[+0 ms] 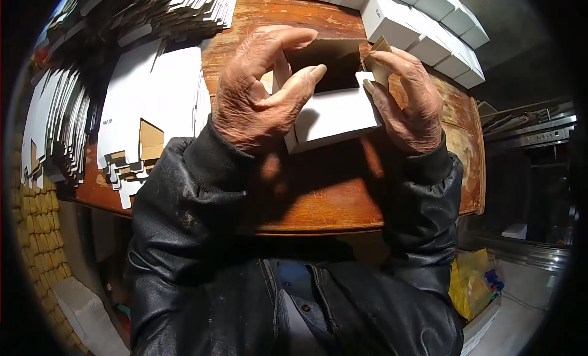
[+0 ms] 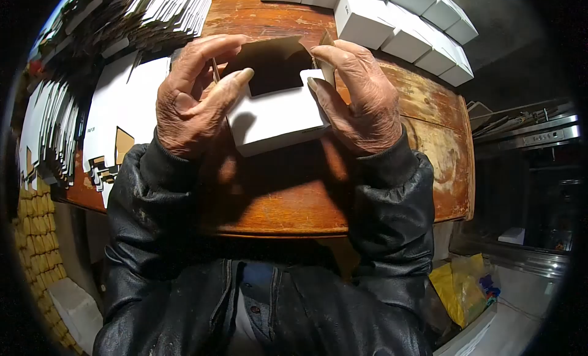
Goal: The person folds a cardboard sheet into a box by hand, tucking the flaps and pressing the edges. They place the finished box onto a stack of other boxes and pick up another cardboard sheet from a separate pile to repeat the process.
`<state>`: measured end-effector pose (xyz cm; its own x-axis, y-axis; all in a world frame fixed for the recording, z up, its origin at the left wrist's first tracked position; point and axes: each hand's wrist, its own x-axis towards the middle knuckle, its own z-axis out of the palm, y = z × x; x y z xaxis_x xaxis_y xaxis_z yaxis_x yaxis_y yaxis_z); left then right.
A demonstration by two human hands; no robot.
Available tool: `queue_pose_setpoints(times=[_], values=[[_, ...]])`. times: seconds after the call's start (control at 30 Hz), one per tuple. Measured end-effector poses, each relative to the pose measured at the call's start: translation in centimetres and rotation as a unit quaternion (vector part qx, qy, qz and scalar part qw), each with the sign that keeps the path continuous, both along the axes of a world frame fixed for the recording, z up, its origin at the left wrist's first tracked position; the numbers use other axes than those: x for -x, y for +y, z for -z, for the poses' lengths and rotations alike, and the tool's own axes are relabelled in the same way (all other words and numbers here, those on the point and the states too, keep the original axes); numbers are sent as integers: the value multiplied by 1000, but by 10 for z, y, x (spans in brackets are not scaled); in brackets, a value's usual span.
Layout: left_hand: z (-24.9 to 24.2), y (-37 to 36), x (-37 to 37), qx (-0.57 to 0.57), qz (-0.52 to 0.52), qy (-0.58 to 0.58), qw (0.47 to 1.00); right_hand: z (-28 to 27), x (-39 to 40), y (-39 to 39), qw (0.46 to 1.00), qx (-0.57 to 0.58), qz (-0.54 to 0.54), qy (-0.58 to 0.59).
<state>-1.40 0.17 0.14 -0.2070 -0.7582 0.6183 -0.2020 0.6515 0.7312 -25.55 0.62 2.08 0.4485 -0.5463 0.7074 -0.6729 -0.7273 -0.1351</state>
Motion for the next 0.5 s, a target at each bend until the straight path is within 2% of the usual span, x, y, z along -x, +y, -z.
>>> queue_pose_setpoints(times=[0.13, 0.23, 0.5], values=[[2, -1, 0, 33, -18, -39, 999, -1, -2, 3, 1000, -20, 11, -10], [2, 1, 2, -17, -19, -9, 1000, -2, 0, 1, 1000, 17, 8, 17], [7, -1, 3, -25, 1, 6, 1000, 0, -2, 0, 1000, 9, 0, -14]])
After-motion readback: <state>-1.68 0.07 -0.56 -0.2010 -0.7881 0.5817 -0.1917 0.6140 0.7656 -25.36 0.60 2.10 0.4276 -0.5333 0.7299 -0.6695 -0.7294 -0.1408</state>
